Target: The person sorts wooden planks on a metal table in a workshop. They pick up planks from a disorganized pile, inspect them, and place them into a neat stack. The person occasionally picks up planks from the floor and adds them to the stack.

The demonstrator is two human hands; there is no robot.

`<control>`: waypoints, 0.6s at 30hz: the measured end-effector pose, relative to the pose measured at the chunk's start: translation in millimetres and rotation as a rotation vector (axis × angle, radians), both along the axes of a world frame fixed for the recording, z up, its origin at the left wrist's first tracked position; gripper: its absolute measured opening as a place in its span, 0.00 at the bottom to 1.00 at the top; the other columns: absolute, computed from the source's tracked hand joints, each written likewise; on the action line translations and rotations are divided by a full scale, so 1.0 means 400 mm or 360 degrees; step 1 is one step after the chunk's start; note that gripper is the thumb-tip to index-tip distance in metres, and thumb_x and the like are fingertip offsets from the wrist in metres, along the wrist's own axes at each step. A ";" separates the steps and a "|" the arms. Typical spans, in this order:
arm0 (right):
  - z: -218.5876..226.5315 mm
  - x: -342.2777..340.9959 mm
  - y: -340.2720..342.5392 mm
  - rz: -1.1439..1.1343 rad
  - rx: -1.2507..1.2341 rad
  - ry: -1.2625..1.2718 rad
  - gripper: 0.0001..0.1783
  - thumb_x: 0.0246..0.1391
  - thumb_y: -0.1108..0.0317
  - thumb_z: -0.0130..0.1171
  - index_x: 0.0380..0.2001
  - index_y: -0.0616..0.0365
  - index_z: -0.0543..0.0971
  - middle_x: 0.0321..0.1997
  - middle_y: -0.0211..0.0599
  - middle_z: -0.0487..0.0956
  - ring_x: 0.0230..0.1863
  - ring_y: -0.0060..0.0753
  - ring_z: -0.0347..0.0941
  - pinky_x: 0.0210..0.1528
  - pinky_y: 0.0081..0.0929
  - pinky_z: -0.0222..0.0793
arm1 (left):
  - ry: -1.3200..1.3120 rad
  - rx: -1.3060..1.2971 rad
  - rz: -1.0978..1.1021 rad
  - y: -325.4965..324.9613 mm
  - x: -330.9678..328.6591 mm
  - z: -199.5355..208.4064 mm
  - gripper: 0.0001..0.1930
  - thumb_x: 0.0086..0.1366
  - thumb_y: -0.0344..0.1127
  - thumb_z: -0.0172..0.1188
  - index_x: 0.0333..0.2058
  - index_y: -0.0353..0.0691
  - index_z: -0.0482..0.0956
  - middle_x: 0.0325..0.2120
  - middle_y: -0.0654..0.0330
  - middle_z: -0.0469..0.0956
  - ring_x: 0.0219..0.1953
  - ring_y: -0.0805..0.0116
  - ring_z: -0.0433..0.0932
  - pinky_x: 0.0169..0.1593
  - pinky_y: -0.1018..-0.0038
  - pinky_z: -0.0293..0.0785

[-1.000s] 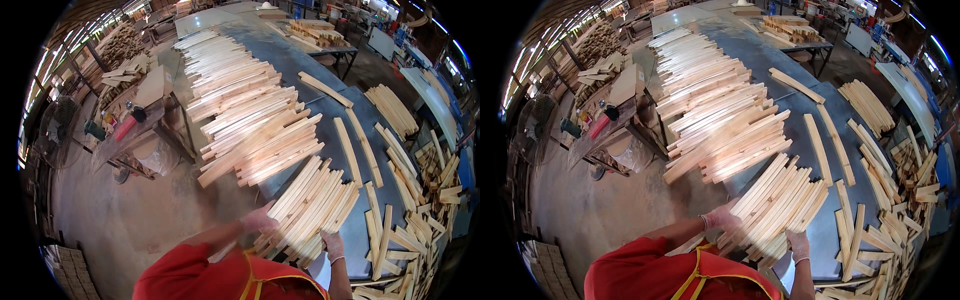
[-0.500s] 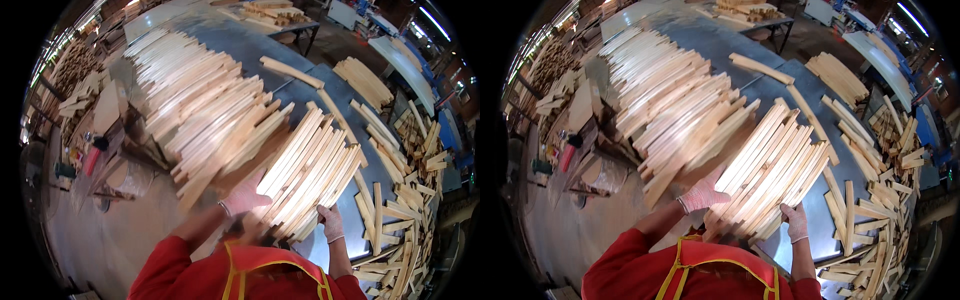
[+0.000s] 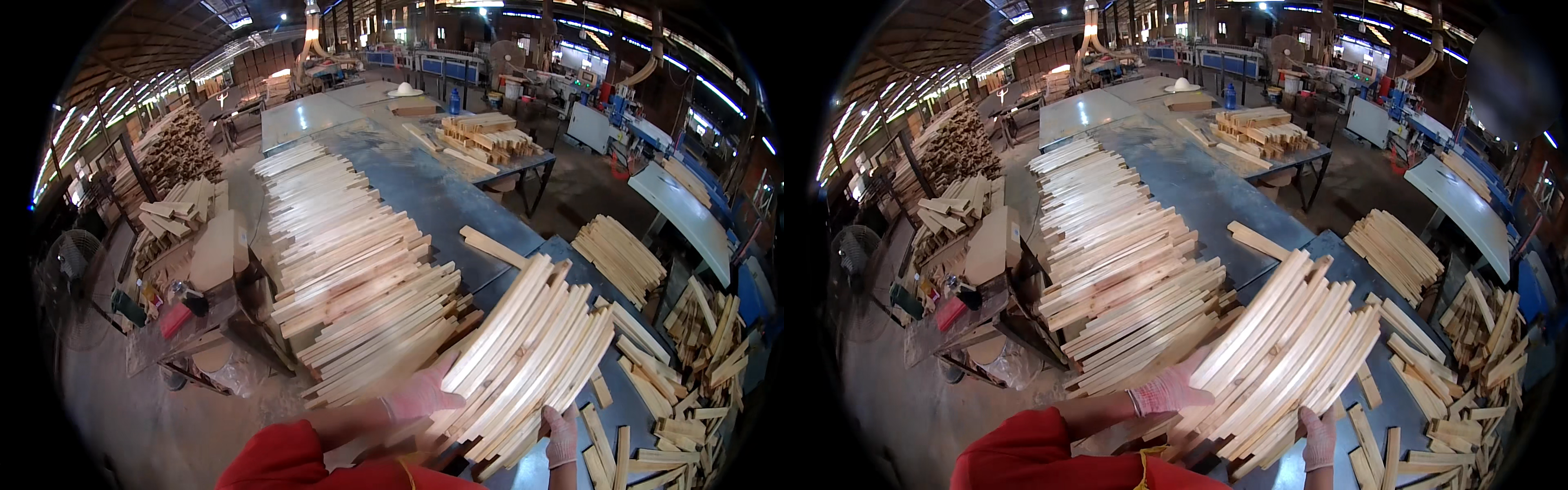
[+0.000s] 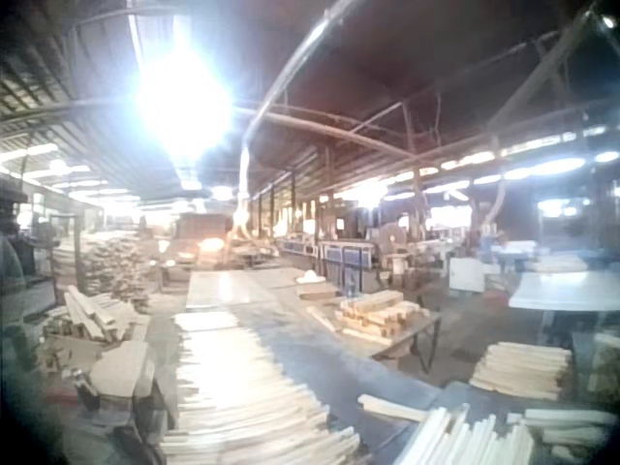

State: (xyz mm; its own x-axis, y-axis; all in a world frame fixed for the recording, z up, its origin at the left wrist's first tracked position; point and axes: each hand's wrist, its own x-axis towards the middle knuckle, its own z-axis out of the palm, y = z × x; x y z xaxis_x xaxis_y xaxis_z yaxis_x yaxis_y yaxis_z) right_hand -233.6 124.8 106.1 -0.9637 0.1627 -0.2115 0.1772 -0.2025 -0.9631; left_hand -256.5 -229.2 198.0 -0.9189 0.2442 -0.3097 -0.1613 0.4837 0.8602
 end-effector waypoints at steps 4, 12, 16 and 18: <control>0.067 -0.201 -0.006 0.0257 0.0185 -0.0138 0.45 0.57 0.65 0.69 0.74 0.68 0.63 0.64 0.45 0.78 0.61 0.37 0.77 0.65 0.32 0.72 | 0.0066 0.0201 0.0185 -0.018 -0.112 -0.116 0.53 0.60 0.43 0.73 0.77 0.33 0.51 0.56 0.39 0.81 0.58 0.48 0.80 0.65 0.64 0.72; 0.068 -0.735 -0.061 0.0917 0.1056 -0.0172 0.37 0.58 0.43 0.70 0.57 0.65 0.80 0.55 0.52 0.85 0.58 0.41 0.82 0.61 0.37 0.75 | -0.0431 0.0655 0.0213 -0.119 -0.473 -0.276 0.49 0.61 0.34 0.77 0.76 0.48 0.56 0.51 0.53 0.83 0.48 0.62 0.86 0.52 0.62 0.86; 0.000 -0.927 -0.116 0.0846 0.1059 -0.0059 0.40 0.57 0.36 0.66 0.54 0.65 0.82 0.51 0.55 0.85 0.55 0.45 0.81 0.60 0.37 0.73 | -0.0287 -0.0082 0.0145 -0.136 -0.712 -0.307 0.29 0.68 0.33 0.67 0.66 0.48 0.71 0.45 0.54 0.86 0.48 0.58 0.87 0.60 0.53 0.80; -0.048 -1.013 -0.120 0.0749 0.1120 -0.0093 0.39 0.56 0.36 0.67 0.50 0.66 0.82 0.49 0.54 0.85 0.50 0.43 0.81 0.56 0.38 0.74 | 0.0308 -0.1209 -0.0769 -0.121 -0.855 -0.257 0.18 0.70 0.33 0.61 0.58 0.49 0.79 0.42 0.53 0.87 0.49 0.58 0.87 0.68 0.47 0.72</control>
